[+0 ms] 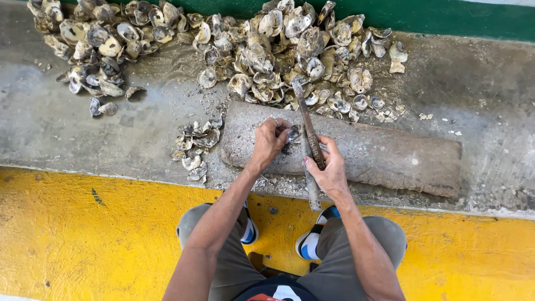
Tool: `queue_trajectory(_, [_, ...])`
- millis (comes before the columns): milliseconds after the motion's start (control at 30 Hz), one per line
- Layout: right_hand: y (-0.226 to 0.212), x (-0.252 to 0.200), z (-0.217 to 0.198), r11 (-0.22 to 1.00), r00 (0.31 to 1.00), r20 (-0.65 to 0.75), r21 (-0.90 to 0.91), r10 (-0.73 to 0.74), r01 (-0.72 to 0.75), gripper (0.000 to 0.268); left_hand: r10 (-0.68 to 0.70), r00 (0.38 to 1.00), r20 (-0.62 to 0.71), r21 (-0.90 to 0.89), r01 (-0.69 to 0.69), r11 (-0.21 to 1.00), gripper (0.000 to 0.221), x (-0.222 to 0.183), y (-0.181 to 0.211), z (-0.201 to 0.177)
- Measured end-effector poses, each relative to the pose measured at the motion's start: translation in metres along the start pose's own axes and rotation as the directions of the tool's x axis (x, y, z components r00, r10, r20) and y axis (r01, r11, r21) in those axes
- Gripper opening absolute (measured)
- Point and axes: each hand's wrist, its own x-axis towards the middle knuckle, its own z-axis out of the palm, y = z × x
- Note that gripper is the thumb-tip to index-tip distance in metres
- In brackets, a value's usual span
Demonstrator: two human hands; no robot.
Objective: Shucking oysters using a specialized metal tool on a wooden block.
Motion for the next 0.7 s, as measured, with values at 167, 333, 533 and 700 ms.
queue_trajectory(167, [0.004, 0.001, 0.004, 0.999, 1.0, -0.006, -0.045, -0.007, 0.006, 0.053, 0.056, 0.998, -0.041, -0.005, -0.056, 0.998, 0.01, -0.002, 0.006, 0.001])
queue_trajectory(333, [0.001, 0.0, 0.006, 0.998, 1.0, -0.001, -0.068, 0.003, -0.004, 0.054, -0.007, 1.0, -0.017, 0.007, 0.007, 1.0, 0.01, -0.001, 0.007, 0.0])
queue_trajectory(533, [-0.004, -0.002, 0.012, 0.988, 0.997, 0.012, -0.136, -0.071, 0.072, 0.057, 0.072, 0.997, -0.042, 0.03, -0.071, 0.997, 0.008, 0.001, 0.017, 0.004])
queue_trajectory(700, [0.005, -0.002, 0.016, 1.0, 0.998, -0.066, 0.003, -0.02, 0.02, 0.054, 0.111, 0.992, -0.054, 0.025, -0.11, 0.994, 0.024, -0.008, 0.016, 0.001])
